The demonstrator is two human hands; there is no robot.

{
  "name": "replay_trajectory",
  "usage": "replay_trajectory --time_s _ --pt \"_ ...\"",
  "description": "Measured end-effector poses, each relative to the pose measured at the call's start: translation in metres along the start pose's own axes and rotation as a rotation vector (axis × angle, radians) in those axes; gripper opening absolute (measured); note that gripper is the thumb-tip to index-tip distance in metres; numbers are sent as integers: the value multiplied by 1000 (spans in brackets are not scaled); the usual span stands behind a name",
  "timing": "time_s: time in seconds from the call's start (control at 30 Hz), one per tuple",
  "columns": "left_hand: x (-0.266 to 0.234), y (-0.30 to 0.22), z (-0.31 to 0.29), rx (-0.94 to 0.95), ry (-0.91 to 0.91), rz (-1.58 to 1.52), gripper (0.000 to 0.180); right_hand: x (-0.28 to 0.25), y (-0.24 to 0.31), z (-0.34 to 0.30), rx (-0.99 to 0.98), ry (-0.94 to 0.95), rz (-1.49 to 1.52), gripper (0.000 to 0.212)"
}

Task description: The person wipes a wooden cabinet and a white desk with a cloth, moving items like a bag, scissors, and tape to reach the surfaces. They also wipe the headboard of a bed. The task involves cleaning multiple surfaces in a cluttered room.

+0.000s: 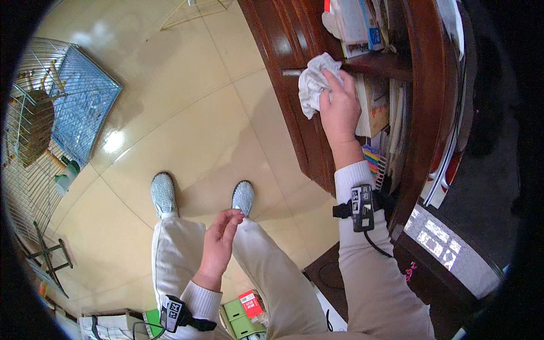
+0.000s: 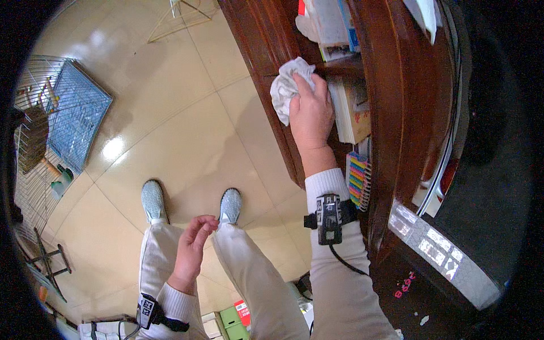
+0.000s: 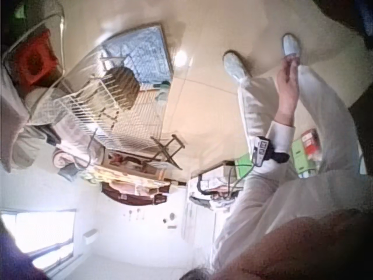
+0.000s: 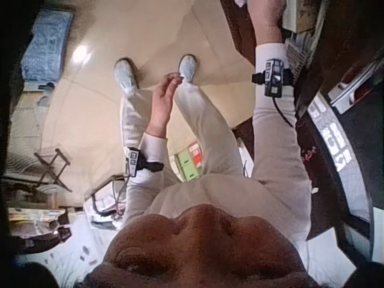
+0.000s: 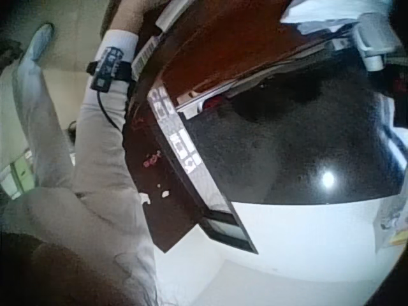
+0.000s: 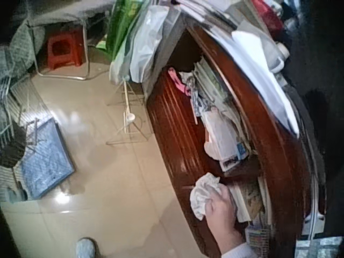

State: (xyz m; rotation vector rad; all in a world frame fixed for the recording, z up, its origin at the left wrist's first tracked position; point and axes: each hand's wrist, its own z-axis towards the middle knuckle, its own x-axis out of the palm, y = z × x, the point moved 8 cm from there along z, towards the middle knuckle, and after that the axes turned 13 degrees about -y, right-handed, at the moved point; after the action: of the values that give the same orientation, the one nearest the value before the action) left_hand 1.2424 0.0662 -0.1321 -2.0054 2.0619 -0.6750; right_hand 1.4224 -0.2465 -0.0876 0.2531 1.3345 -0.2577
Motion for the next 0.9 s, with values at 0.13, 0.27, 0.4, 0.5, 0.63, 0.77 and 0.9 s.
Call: replay_trajectory --time_s 0.13,0.27,0.4,0.5,0.63,0.77,0.9 --pt "0 -5 5 -1 -15 1 22 17 33 60 -67 -124 36 38" --pt "0 -10 10 -5 -18 -41 22 49 20 81 -10 44 -1 38" --pt "-2 -16 12 -15 -23 -40 22 50 -6 89 143 33 101 39" --pt "-5 -22 13 -13 -31 -59 23 50 -11 92 235 67 -32 39" --pt "-8 -25 15 -16 -29 -82 23 45 13 106 155 23 -40 39" --pt "-7 -27 16 -23 -19 -145 23 35 55 137 -70 -207 157 37" --pt "-8 -28 18 -42 -39 -112 23 42 66 162 -84 -251 3 45"
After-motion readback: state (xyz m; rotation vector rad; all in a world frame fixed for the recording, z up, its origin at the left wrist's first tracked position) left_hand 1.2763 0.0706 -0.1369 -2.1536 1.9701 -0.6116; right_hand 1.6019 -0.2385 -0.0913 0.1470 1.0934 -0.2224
